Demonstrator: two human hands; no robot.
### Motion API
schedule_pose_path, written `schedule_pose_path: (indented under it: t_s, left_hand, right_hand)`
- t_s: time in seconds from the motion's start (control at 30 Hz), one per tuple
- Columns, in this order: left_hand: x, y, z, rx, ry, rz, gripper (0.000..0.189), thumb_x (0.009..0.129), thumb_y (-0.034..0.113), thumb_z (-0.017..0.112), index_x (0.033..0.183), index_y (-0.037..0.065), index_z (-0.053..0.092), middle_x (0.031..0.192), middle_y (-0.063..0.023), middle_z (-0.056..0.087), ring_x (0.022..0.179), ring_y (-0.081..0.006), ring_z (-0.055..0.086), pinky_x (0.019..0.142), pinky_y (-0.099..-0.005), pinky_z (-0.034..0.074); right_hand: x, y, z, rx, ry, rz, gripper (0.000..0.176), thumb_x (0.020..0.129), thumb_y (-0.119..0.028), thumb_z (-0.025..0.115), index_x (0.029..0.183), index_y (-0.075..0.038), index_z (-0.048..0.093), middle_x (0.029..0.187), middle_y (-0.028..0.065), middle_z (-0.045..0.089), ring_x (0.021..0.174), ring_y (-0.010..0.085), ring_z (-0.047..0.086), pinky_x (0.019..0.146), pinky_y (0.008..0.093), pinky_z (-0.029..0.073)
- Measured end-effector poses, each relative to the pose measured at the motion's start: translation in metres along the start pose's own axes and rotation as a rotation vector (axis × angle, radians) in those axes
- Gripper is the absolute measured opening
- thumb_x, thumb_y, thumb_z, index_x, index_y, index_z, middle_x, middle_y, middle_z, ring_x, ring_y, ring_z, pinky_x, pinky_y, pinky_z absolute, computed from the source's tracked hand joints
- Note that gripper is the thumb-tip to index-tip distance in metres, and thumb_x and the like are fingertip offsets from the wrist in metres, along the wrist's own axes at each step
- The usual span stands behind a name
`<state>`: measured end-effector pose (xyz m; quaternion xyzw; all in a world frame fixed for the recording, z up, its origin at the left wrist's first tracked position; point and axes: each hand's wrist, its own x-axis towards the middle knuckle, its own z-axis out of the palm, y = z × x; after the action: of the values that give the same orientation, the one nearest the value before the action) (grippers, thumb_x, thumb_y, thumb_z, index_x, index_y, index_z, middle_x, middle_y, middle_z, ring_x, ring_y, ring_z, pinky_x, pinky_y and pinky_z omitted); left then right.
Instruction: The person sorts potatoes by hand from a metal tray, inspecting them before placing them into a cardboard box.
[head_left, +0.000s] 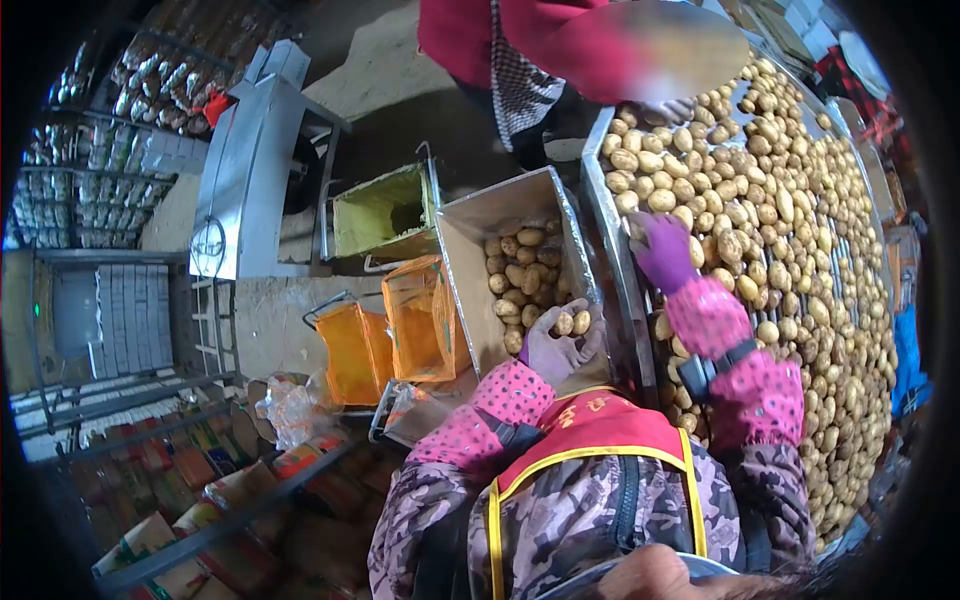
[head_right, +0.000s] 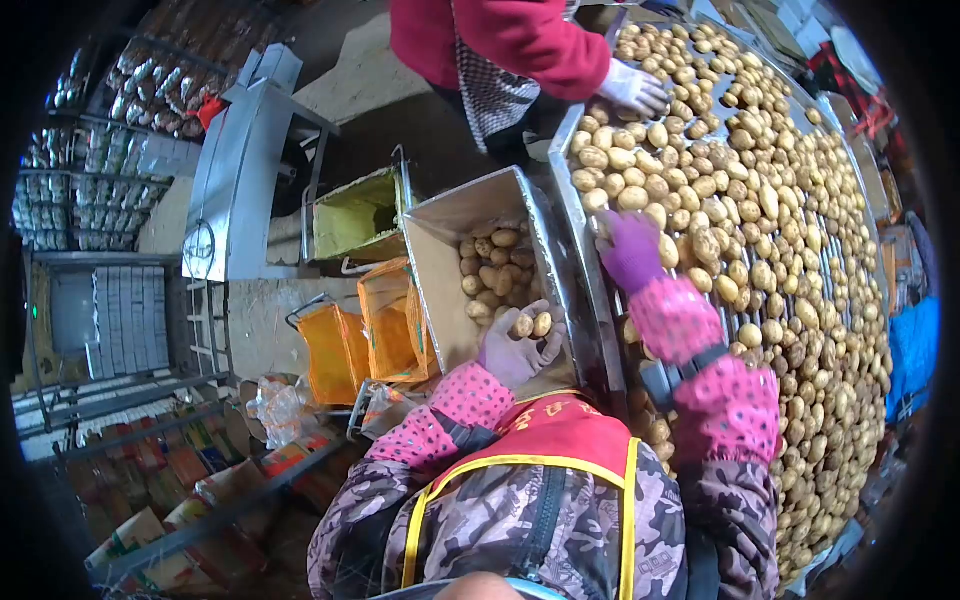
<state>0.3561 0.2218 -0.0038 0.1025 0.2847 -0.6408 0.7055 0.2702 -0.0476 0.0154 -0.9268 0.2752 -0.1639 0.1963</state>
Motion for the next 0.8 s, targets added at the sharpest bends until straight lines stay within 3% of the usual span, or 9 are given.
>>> schedule_pose_path:
  t_s: [0.03,0.1,0.2,0.33,0.5,0.63,0.67,0.73,0.8]
  left_hand:
    - [-0.005,0.002,-0.002,-0.039,-0.014,0.002,0.047,0.108,0.04,0.04,0.134,0.003,0.054,0.136,-0.0222,0.058,0.117,-0.0404,0.061,0.101,-0.0541,0.053]
    - [-0.017,0.007,-0.006,-0.114,-0.036,-0.003,0.046,0.107,0.039,0.041,0.136,0.005,0.053,0.138,-0.0221,0.057,0.122,-0.0419,0.058,0.105,-0.0569,0.05]
    - [-0.039,0.01,0.009,-0.032,-0.008,0.053,0.048,0.107,0.042,0.039,0.141,0.011,0.052,0.143,-0.0204,0.053,0.134,-0.0446,0.05,0.108,-0.0625,0.045]
    - [-0.063,0.025,-0.021,-0.08,-0.057,0.051,0.049,0.106,0.046,0.041,0.14,0.013,0.054,0.148,-0.0189,0.052,0.13,-0.0448,0.054,0.102,-0.0634,0.05]
    - [-0.115,0.041,-0.04,-0.02,-0.006,0.188,0.053,0.106,0.051,0.04,0.138,0.012,0.056,0.147,-0.0191,0.053,0.125,-0.0437,0.059,0.101,-0.0608,0.052]
    - [-0.126,0.065,-0.052,-0.038,0.095,0.348,0.048,0.105,0.045,0.043,0.131,0.008,0.059,0.136,-0.0201,0.059,0.101,-0.0326,0.066,0.073,-0.0431,0.061]
    - [-0.126,0.082,-0.043,-0.016,0.09,0.368,0.037,0.101,0.035,0.048,0.119,0.005,0.062,0.12,-0.0182,0.064,0.085,-0.0261,0.065,0.06,-0.033,0.056]
    - [-0.116,0.14,-0.043,0.108,0.047,0.404,0.025,0.097,0.028,0.051,0.096,0.006,0.063,0.104,-0.0143,0.065,0.077,-0.0235,0.063,0.059,-0.0298,0.055]
    - [-0.093,0.209,-0.026,0.675,0.068,0.686,0.028,0.1,0.03,0.051,0.101,0.005,0.062,0.107,-0.0149,0.065,0.087,-0.0259,0.064,0.074,-0.0367,0.057]
  right_hand:
    - [-0.01,-0.016,-0.009,0.084,0.14,-0.031,0.029,0.084,-0.019,0.07,0.112,-0.011,0.07,0.091,0.013,0.069,0.09,0.0327,0.065,0.083,0.0474,0.047]
    - [-0.031,-0.048,-0.032,0.386,-0.134,0.007,0.033,0.086,-0.026,0.073,0.112,-0.006,0.069,0.093,0.0127,0.07,0.091,0.0328,0.065,0.083,0.0478,0.047]
    - [-0.06,-0.106,-0.044,0.362,-0.144,-0.232,0.036,0.086,-0.025,0.072,0.115,-0.005,0.068,0.104,0.015,0.069,0.106,0.034,0.063,0.093,0.0481,0.046]
    - [-0.047,-0.081,-0.029,-0.055,-0.218,-0.08,0.05,0.087,-0.028,0.072,0.133,-0.01,0.062,0.125,0.0149,0.066,0.125,0.0365,0.055,0.114,0.0503,0.034]
    - [-0.063,0.01,-0.036,-0.501,-0.429,0.025,0.071,0.087,-0.032,0.074,0.152,-0.025,0.046,0.161,0.0094,0.039,0.147,0.0378,0.036,0.12,0.0618,0.026]
    - [-0.089,0.057,-0.021,-0.426,-0.161,0.245,0.072,0.088,-0.035,0.074,0.153,-0.024,0.046,0.163,0.0132,0.037,0.15,0.0376,0.033,0.117,0.0627,0.03]
    - [-0.099,0.062,-0.019,-0.45,-0.094,0.298,0.072,0.088,-0.036,0.074,0.153,-0.024,0.046,0.162,0.0146,0.038,0.15,0.038,0.033,0.116,0.063,0.03]
    - [-0.116,0.049,-0.021,-0.494,-0.114,0.275,0.063,0.09,-0.037,0.071,0.146,-0.015,0.052,0.155,0.0167,0.046,0.148,0.0394,0.034,0.113,0.0637,0.034]
    - [-0.143,0.068,-0.038,-0.414,-0.094,0.24,0.06,0.09,-0.039,0.07,0.14,-0.01,0.057,0.151,0.0176,0.05,0.146,0.0404,0.037,0.114,0.0628,0.032]
